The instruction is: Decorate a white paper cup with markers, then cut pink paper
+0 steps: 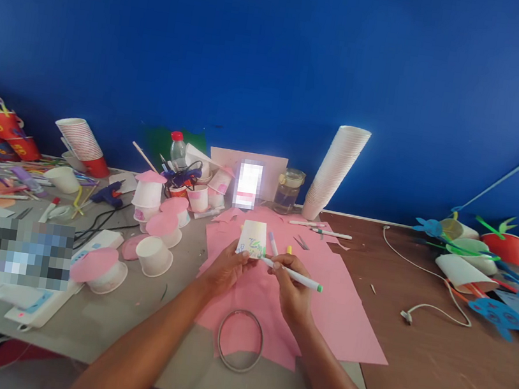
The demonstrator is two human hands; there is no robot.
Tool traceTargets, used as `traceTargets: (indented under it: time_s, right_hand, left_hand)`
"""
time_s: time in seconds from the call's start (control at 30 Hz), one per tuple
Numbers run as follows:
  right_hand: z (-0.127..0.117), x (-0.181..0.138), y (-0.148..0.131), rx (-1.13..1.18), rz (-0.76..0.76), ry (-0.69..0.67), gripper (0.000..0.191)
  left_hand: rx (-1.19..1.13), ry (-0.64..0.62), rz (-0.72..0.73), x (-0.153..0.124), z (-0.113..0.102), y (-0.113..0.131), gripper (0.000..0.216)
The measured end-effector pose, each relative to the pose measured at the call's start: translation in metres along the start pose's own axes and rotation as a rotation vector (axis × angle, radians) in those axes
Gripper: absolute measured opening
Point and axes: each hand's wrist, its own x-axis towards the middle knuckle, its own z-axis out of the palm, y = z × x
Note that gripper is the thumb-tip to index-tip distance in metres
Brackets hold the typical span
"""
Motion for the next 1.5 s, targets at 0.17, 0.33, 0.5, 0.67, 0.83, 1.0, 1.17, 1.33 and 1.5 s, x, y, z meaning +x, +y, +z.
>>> traceTargets:
  time_s: [0.17,0.33,0.5,0.67,0.83,1.0,1.17,1.33,1.5]
  right_hand:
    - [0.0,0.0,-0.003,-0.023,-0.008,-0.006,0.009]
    - [0.0,0.001,0.004,0.051,0.008,0.015,0.009]
    - [-0.002,0.001,0.013,0.1,0.031,0.031,0.011]
    - [-0.004,0.002,0.016,0.12,0.061,0.054,0.011]
    - [-0.003,0.002,0.012,0.089,0.066,0.057,0.011]
    - [-0.001,0.002,0.008,0.06,0.069,0.058,0.011]
    - [0.0,0.002,0.007,0.025,0.064,0.053,0.011]
    - [0.0,0.003,0.005,0.026,0.074,0.057,0.011]
    - [0.0,0.002,0.003,0.046,0.079,0.047,0.012]
  left_hand:
    - [0.003,0.001,0.002,0.0,0.001,0.0,0.052]
    - [-0.014,0.005,-0.003,-0.001,0.003,0.002,0.052]
    - [-0.024,0.005,-0.009,-0.001,0.004,0.003,0.051]
    - [-0.03,0.014,-0.008,-0.001,0.004,0.003,0.049]
    - [-0.031,-0.004,-0.006,-0.001,0.003,0.003,0.053]
    - [-0.027,-0.016,0.003,0.0,0.002,0.002,0.051]
    - [-0.025,-0.004,0.001,0.0,0.003,0.002,0.05]
    - [-0.039,0.012,-0.008,0.0,0.005,0.003,0.049]
    - [-0.038,0.014,-0.011,0.0,0.004,0.003,0.047]
